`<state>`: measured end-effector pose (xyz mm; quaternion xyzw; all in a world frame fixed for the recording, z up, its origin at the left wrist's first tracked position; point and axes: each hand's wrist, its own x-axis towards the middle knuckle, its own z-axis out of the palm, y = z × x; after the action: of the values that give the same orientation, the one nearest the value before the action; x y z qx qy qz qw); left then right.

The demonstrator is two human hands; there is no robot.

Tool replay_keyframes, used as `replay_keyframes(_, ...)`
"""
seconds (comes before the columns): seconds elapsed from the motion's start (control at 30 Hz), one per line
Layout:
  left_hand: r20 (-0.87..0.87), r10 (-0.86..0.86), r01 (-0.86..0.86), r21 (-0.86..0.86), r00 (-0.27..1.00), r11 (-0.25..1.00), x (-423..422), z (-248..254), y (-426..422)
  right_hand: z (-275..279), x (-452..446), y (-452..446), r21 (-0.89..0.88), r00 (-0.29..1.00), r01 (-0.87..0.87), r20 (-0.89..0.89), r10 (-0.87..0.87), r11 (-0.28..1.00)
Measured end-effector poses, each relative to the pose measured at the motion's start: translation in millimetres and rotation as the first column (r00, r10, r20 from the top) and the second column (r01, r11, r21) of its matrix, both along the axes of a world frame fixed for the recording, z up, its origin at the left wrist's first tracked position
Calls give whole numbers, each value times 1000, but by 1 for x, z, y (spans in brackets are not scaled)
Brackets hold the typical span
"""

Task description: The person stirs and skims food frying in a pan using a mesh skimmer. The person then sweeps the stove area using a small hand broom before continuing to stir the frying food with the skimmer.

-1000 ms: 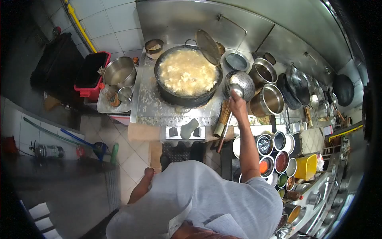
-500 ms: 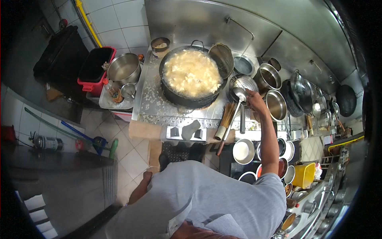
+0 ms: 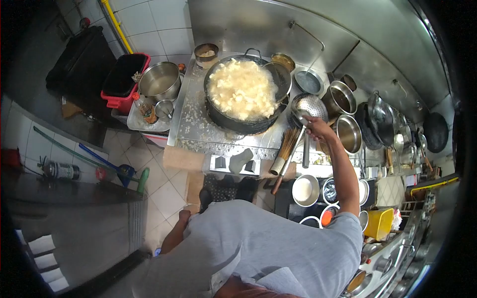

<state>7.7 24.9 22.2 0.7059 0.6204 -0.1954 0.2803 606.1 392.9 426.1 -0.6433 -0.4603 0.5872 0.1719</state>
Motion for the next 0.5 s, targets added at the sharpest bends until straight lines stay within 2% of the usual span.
replay_keyframes(0.1,-62,-32,26,-84,998,996,1,-8,-7,-4,12,7,-35,998,-36,-45,34,999)
replay_keyframes(0.13,6,189,-188,-57,982,981,1,-15,-12,-10,14,9,-55,995,24,-91,-29,998)
replay_keyframes(0.17,79,397,-395,-42,914,918,1,-17,-15,-13,15,12,-76,986,83,-135,-93,994)
replay_keyframes(0.2,78,399,-397,-40,914,917,0,-16,-17,1,-10,-3,-26,999,25,-24,-25,999)
replay_keyframes(0.23,117,432,-431,-38,894,902,-1,-15,-20,-2,-7,-2,-26,999,25,-26,-25,999)
replay_keyframes(0.3,156,466,-467,-35,871,884,-2,-14,-20,-6,2,3,-154,976,-13,-215,-21,988)
replay_keyframes(0.37,60,188,-190,17,980,982,0,-12,-22,-13,2,2,-149,974,-4,-226,-30,989)
replay_keyframes(0.4,59,190,-192,18,980,981,-1,-15,-22,-24,-9,-4,-176,956,18,-287,-68,984)
replay_keyframes(0.43,83,303,-303,-6,950,953,-1,-19,-21,-33,-18,-8,-204,931,40,-347,-110,978)
replay_keyframes(0.5,119,512,-508,-62,851,859,-1,-29,-21,-33,-22,-6,-192,938,-2,-341,-64,981)
